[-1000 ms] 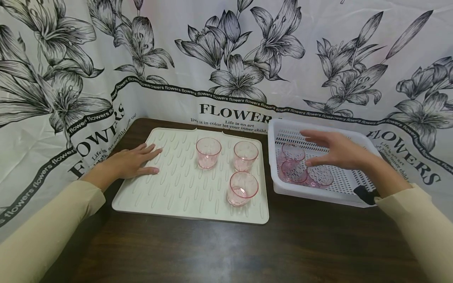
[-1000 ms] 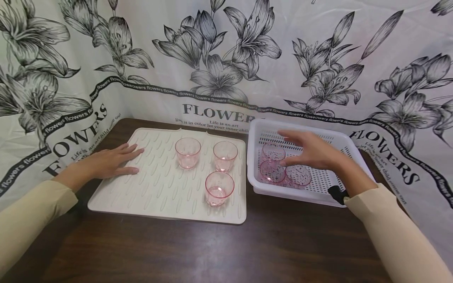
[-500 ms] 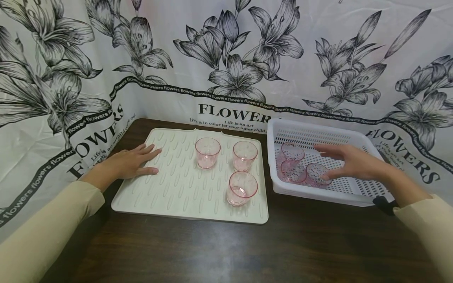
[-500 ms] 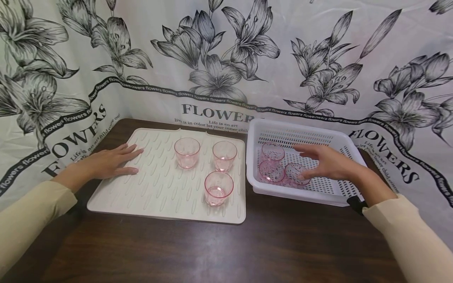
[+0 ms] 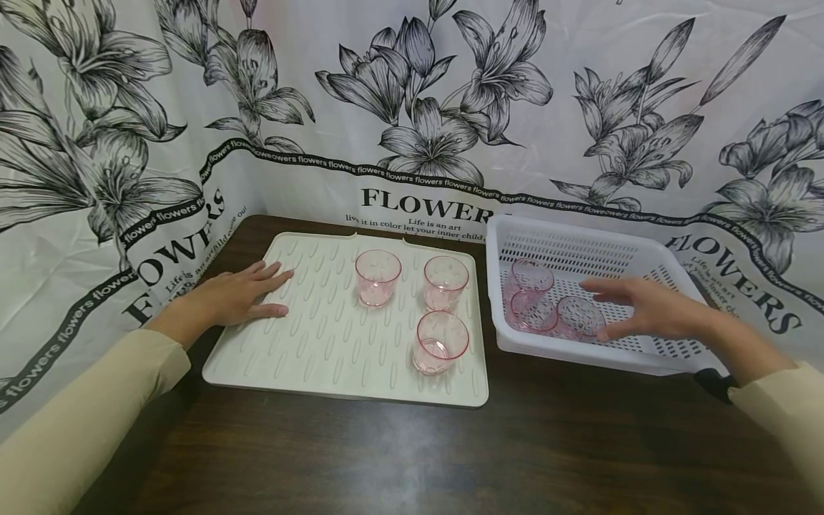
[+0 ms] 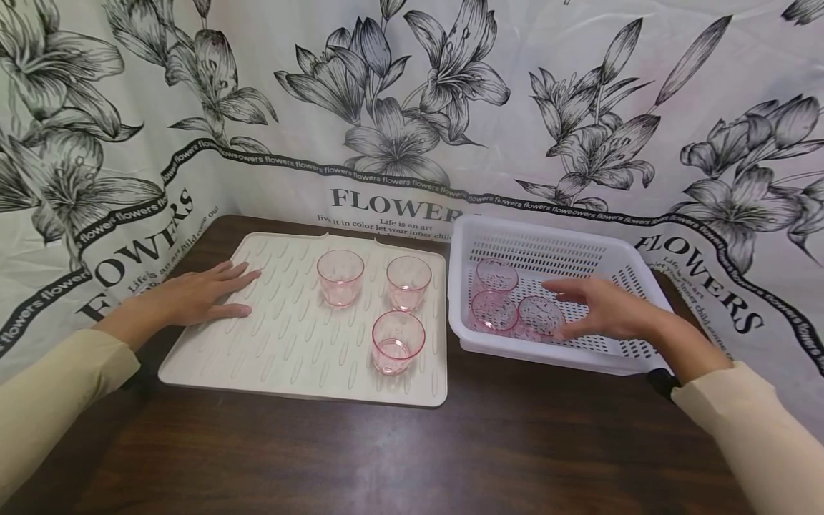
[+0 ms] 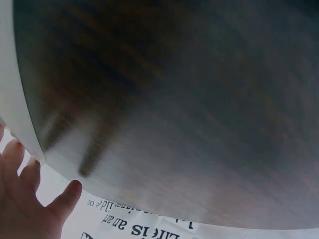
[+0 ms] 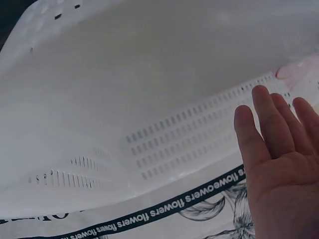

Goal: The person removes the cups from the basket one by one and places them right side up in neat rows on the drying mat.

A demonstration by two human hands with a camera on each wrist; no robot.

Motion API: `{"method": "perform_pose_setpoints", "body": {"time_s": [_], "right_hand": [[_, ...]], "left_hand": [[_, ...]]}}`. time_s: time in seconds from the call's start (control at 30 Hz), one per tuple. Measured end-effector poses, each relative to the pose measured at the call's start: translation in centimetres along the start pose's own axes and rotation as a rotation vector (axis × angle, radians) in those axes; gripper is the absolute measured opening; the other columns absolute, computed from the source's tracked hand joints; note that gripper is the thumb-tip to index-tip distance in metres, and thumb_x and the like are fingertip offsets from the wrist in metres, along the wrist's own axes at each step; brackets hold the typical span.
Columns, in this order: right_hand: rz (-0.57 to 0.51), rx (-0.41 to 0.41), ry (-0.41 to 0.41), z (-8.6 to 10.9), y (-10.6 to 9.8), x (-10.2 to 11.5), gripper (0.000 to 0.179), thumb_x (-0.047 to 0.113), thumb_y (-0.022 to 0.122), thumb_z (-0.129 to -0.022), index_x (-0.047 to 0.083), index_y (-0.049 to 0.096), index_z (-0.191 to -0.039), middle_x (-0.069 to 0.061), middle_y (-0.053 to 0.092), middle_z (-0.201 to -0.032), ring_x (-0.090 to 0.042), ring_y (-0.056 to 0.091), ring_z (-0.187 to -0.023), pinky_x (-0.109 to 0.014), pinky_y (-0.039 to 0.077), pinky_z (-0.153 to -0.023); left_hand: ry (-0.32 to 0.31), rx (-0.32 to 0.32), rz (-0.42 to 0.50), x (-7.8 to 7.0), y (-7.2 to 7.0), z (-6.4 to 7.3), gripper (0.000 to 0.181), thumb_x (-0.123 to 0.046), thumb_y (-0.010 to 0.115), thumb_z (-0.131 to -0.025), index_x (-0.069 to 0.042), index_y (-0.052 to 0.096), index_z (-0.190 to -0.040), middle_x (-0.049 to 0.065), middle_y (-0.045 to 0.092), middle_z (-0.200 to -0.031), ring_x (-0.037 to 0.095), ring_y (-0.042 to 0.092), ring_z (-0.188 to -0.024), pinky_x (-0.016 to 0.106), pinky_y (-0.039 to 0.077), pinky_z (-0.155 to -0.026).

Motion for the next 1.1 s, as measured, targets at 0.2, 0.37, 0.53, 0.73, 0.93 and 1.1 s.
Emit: {"method": "perform_pose_setpoints", "body": {"time_s": [0.2,0.37,0.53,0.73,0.93,1.1], "right_hand": [[0.021,0.027,-0.001,-0.3,0.4,0.1,0.084,0.030,0.085,-0.079,-0.006,0.045,-0.143,-0.027,0.049,-0.144,-0.047,0.054,-0.124,-0.061,0.044,-0.097],[0.037,0.046,-0.013,-0.6,0.5,0.5,0.083,0.033,0.083,-0.080,-0.008,0.046,-0.143,-0.028,0.049,-0.144,-0.047,0.055,-0.123,-0.061,0.045,-0.097],[0.038,0.054,-0.010,-0.8,0.6,0.6,0.084,0.033,0.084,-0.080,-0.007,0.046,-0.143,-0.028,0.050,-0.143,-0.047,0.056,-0.122,-0.060,0.046,-0.096],[0.066,0.058,0.004,-1.1,1.0,0.6,0.081,0.031,0.084,-0.080,-0.005,0.048,-0.143,-0.025,0.053,-0.142,-0.044,0.058,-0.122,-0.061,0.046,-0.097],[0.070,0.054,0.021,-1.3,1.1,0.4,0.079,0.025,0.085,-0.080,-0.005,0.048,-0.143,-0.026,0.052,-0.142,-0.044,0.057,-0.123,-0.061,0.045,-0.097],[0.068,0.044,0.027,-1.2,1.0,0.3,0.080,0.025,0.085,-0.079,-0.006,0.048,-0.142,-0.026,0.053,-0.141,-0.044,0.057,-0.122,-0.060,0.046,-0.097]], "left_hand": [[-0.003,0.002,0.006,0.0,-0.1,0.1,0.084,-0.066,0.047,-0.095,-0.012,0.029,-0.157,0.024,0.025,-0.160,0.051,0.020,-0.144,0.076,0.025,-0.102],[0.001,-0.002,0.011,-0.1,-0.1,0.1,0.083,-0.065,0.048,-0.095,-0.012,0.030,-0.157,0.024,0.025,-0.160,0.051,0.021,-0.144,0.076,0.025,-0.101],[0.008,-0.005,0.013,-0.1,-0.2,0.2,0.082,-0.064,0.048,-0.096,-0.011,0.030,-0.157,0.024,0.026,-0.159,0.051,0.021,-0.144,0.076,0.026,-0.101],[0.015,-0.004,0.016,-0.1,-0.3,0.1,0.082,-0.064,0.049,-0.096,-0.011,0.031,-0.156,0.025,0.026,-0.159,0.051,0.021,-0.144,0.075,0.026,-0.102],[0.007,0.002,0.024,-0.1,-0.2,0.1,0.083,-0.064,0.048,-0.096,-0.011,0.030,-0.157,0.024,0.026,-0.159,0.052,0.021,-0.144,0.076,0.025,-0.102],[0.003,0.001,0.019,-0.1,-0.3,0.0,0.083,-0.065,0.048,-0.096,-0.012,0.030,-0.157,0.024,0.026,-0.159,0.051,0.021,-0.144,0.076,0.026,-0.102]]}}
Point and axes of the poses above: each hand's wrist, its own z-axis away from the middle knuckle, its own y-axis out of the palm, x = y × z, the point moved 1 cm from there along -z, towards the middle knuckle
